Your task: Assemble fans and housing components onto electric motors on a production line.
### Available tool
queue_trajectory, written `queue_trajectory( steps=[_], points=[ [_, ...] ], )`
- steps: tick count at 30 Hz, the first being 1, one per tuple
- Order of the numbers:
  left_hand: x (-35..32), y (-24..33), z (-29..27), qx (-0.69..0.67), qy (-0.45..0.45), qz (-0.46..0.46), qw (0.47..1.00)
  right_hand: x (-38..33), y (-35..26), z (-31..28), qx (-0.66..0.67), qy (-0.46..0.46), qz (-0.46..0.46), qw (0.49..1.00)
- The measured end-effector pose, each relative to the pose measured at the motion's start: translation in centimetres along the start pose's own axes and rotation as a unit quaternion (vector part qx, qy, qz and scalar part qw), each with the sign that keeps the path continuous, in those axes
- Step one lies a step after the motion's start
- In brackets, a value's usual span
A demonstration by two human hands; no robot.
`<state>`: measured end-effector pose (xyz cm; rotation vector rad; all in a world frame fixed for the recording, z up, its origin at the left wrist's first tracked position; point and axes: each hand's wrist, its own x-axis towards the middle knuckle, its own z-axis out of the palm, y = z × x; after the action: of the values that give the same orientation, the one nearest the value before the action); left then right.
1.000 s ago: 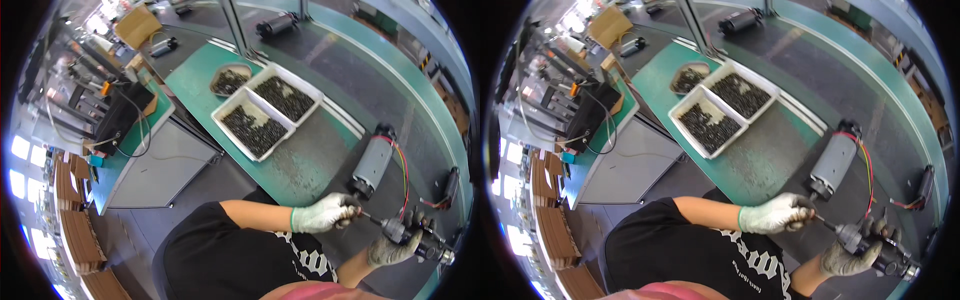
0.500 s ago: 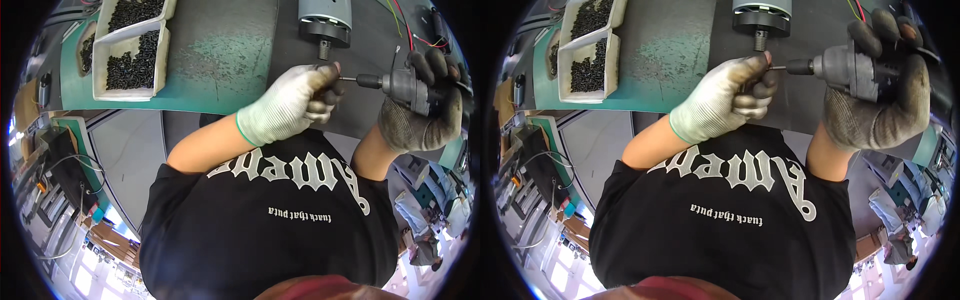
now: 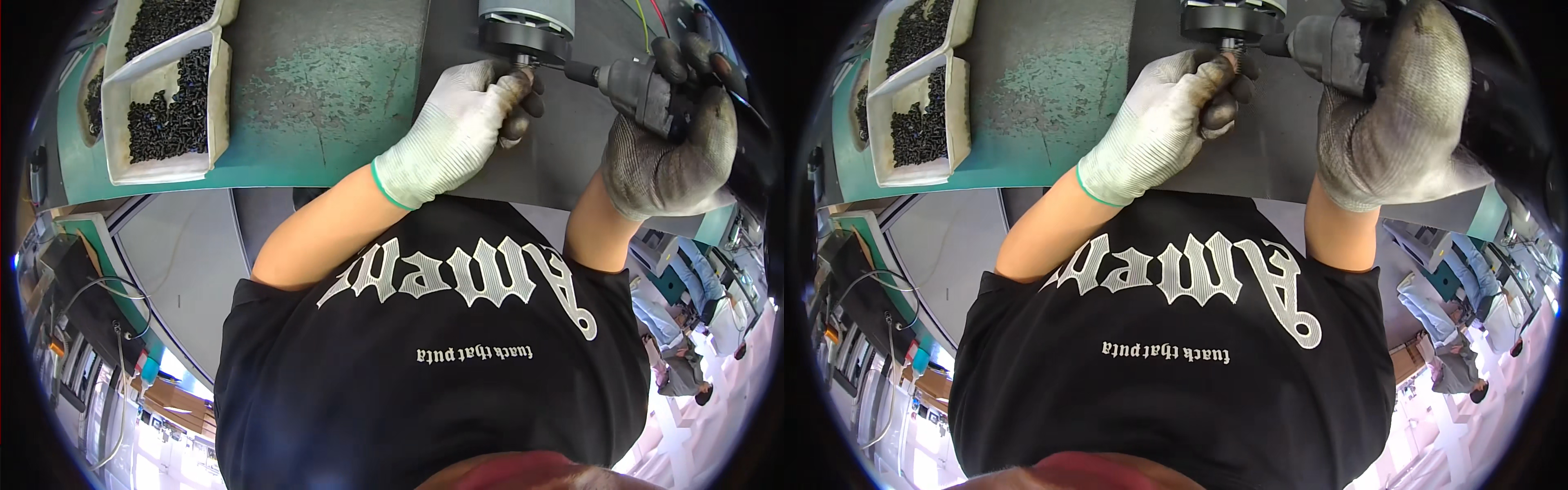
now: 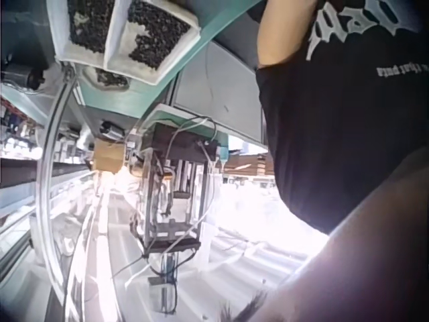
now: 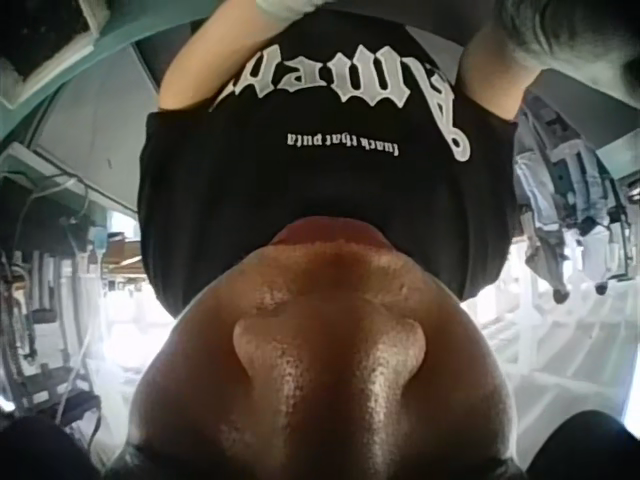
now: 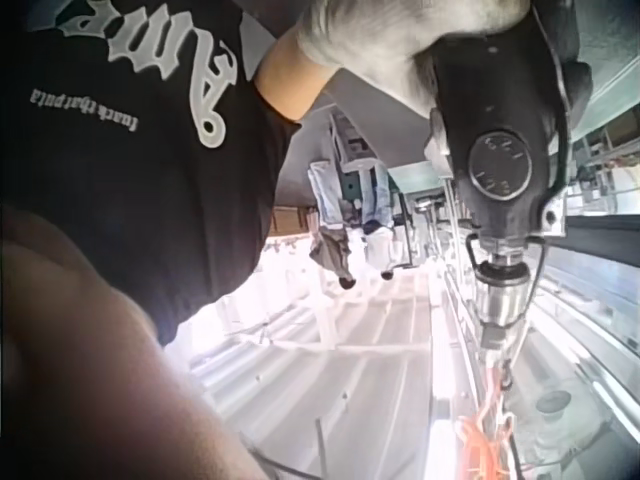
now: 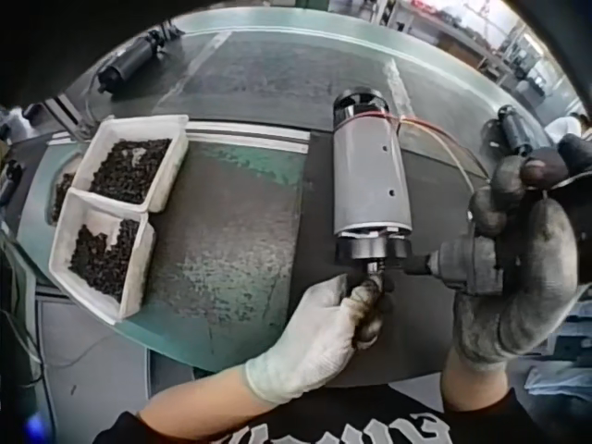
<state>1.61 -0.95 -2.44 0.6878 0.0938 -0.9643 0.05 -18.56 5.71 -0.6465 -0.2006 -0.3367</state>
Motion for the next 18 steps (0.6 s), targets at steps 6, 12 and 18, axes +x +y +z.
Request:
queue_trajectory(
  steps=[6,12,18],
  points=[
    [-0.4,1.0,0.8,0.156,0.048,0.01,0.987,-0.1,0.6,0.9,-0.032,0.111,-0.036,0.993],
    [-0.2,1.2,0.8,0.165,0.041,0.006,0.985,-0.1,2.3,1.7,-0.147,0.161,-0.085,0.972],
    [-0.4,0.8,0.4,0.121,0.022,0.021,0.992,0.4,3.6,4.5,-0.337,0.142,-0.198,0.909]
  ],
)
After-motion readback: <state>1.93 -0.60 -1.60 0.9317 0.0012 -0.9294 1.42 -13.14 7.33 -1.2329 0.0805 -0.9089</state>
